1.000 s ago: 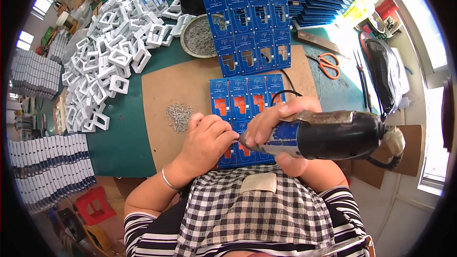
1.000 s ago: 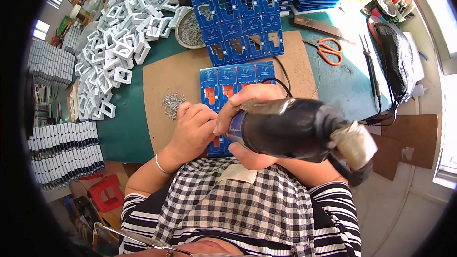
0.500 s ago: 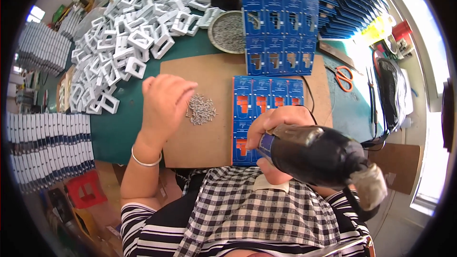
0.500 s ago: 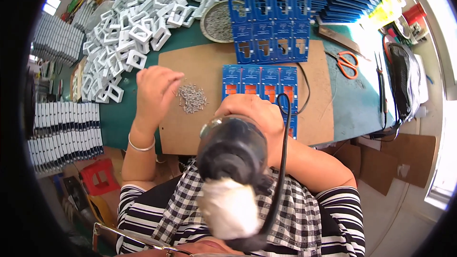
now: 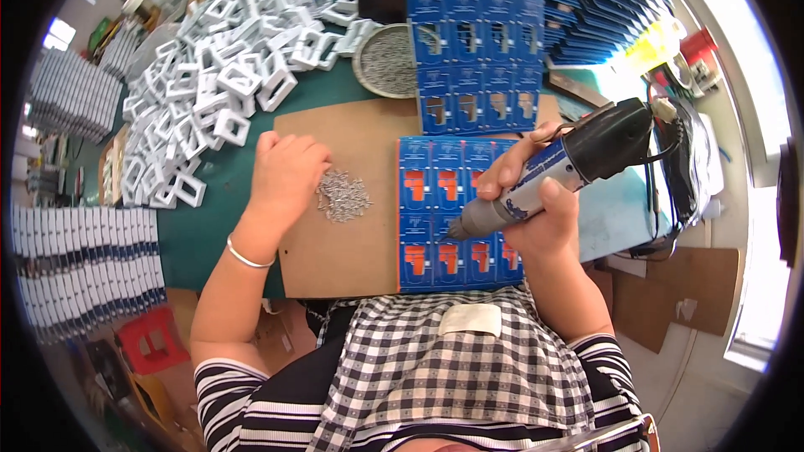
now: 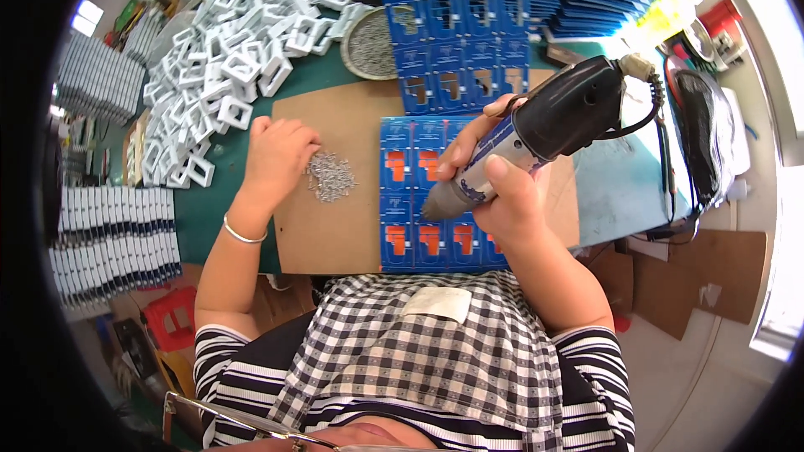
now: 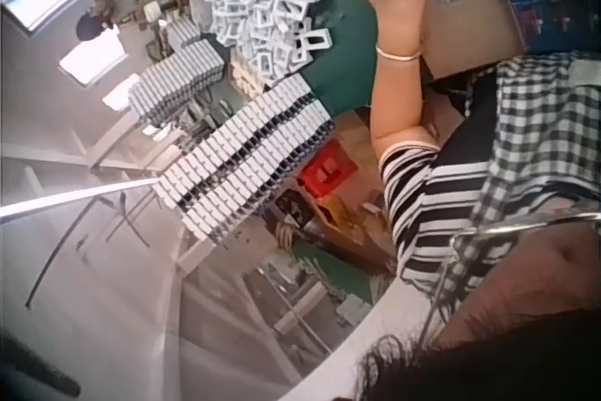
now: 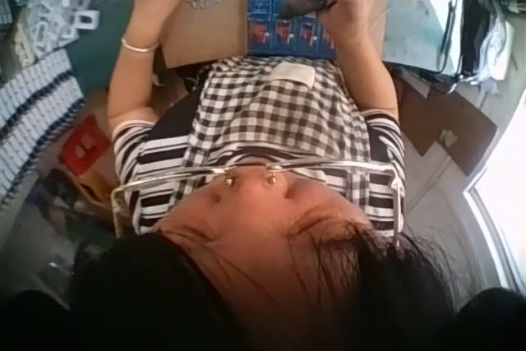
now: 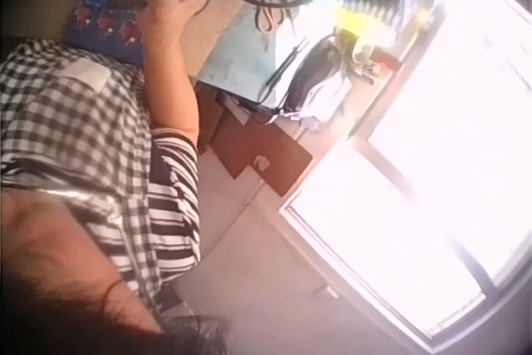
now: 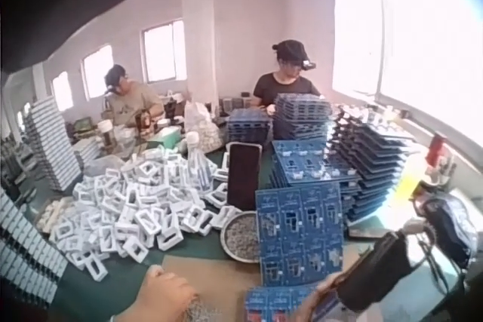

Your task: The person assembles electronic components onto printed circuit boards by securing them with screws using an electric screwdriver.

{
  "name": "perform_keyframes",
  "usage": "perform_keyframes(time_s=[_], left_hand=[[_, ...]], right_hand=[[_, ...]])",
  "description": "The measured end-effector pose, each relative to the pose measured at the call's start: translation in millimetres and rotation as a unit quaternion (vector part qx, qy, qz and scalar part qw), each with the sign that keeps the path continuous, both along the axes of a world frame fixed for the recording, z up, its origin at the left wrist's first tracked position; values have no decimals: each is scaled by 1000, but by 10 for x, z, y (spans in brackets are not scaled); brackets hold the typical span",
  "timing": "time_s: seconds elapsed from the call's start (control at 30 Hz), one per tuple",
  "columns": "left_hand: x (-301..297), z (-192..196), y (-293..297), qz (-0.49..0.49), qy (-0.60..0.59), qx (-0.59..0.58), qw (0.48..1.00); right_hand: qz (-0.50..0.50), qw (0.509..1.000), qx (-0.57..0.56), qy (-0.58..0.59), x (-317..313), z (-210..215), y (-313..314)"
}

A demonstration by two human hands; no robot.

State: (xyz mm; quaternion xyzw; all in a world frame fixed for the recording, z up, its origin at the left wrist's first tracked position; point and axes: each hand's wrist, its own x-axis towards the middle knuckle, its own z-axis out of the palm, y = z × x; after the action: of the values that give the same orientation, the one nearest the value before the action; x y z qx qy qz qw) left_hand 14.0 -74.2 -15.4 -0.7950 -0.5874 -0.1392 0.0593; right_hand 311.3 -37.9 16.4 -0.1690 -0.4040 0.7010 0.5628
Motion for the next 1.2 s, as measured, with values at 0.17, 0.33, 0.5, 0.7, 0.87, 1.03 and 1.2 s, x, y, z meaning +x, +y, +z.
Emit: perform_keyframes(time_s=[0.17,0.33,0.5,0.7,0.87,1.03,1.2], left_hand=[[109,146,2,1,-66,-93,993],[832,119,-209,-161,-277,-154,935],[1150,13,-289,-156,-252,-141,944],[1262,6,-266,-172,-231,-128,949],[1294,29,-243,-176,-208,-131,953],[1320,60,-205,-183,-197,-139,953],[1308,55,-190,-181,-167,-130,960]], right_hand=[[-61,994,86,15,179,124,-75],[-71,991,110,20,360,246,-186],[-67,991,112,15,422,241,-241],[-54,995,85,19,449,214,-267],[-42,994,93,23,452,238,-284],[-52,985,158,-54,408,208,-299],[0,979,173,-109,402,241,-251]])
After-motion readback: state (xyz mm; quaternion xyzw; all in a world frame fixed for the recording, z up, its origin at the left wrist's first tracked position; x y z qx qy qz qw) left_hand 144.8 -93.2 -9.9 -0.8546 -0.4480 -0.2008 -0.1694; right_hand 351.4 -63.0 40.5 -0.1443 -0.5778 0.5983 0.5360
